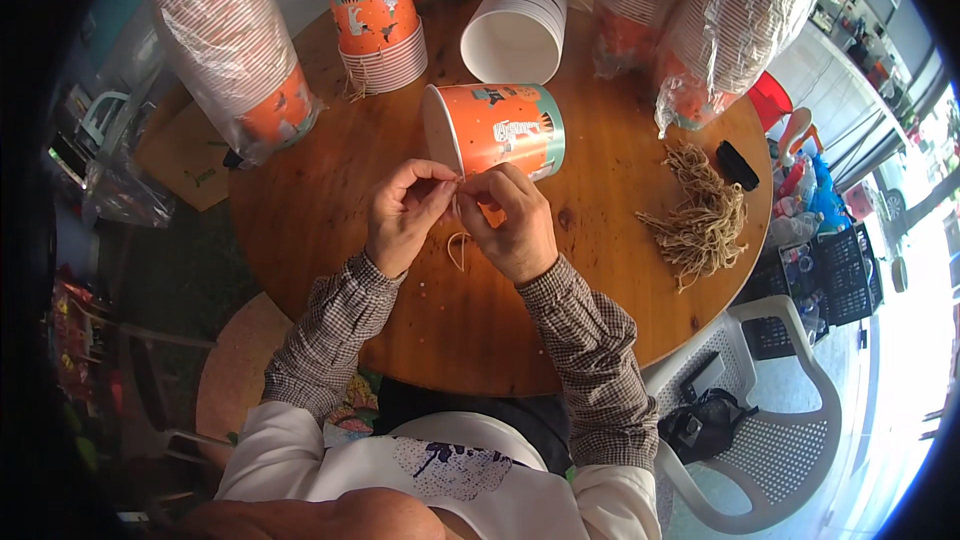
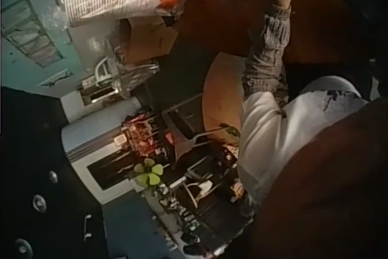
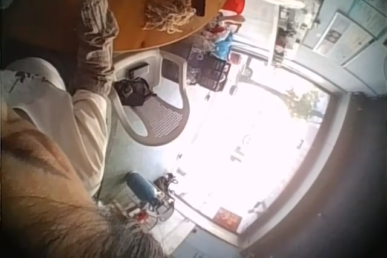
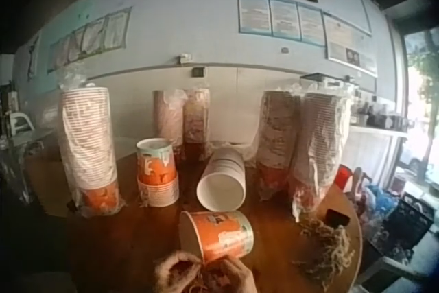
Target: Threading twine through pre-made holes in paper buckets to create handles.
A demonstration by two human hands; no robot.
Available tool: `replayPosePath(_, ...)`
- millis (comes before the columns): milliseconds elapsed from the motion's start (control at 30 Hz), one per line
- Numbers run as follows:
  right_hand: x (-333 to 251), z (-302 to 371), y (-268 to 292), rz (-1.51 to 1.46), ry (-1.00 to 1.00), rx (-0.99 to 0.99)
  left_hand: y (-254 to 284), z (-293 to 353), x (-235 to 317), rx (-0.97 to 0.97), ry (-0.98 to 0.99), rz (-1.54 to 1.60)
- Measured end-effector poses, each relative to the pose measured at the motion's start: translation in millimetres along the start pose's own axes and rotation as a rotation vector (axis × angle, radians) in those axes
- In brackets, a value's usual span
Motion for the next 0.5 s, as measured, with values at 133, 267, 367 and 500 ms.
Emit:
replayPosePath(133, 2, 1, 0, -0.034, -0.025, 0.003, 2, -1, -1, 0.025, -0.033, -0.037)
replayPosePath(267, 0, 0, 0, -0.077, -0.106, 0.021, 2, -2, 0, 0.038, -0.337, -0.271)
replayPosePath(367, 3, 0, 0, -0.108, -0.141, 0.01, -1, -1, 3, 0.06, -0.494, -0.399)
replayPosePath(500, 4, 0, 1, -0.127, -0.164, 0.007, -1, -2, 8, 0.07, -0.594, -0.501)
Point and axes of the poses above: each hand's wrist, its own z-axis away from the middle knuckle, its own y-axis out of the back of the hand, x = y × z, the point moved 2 cm from there along -z, towards the middle knuckle, and after that the axes turned 9 degrees about x, right-handed, at the moved point
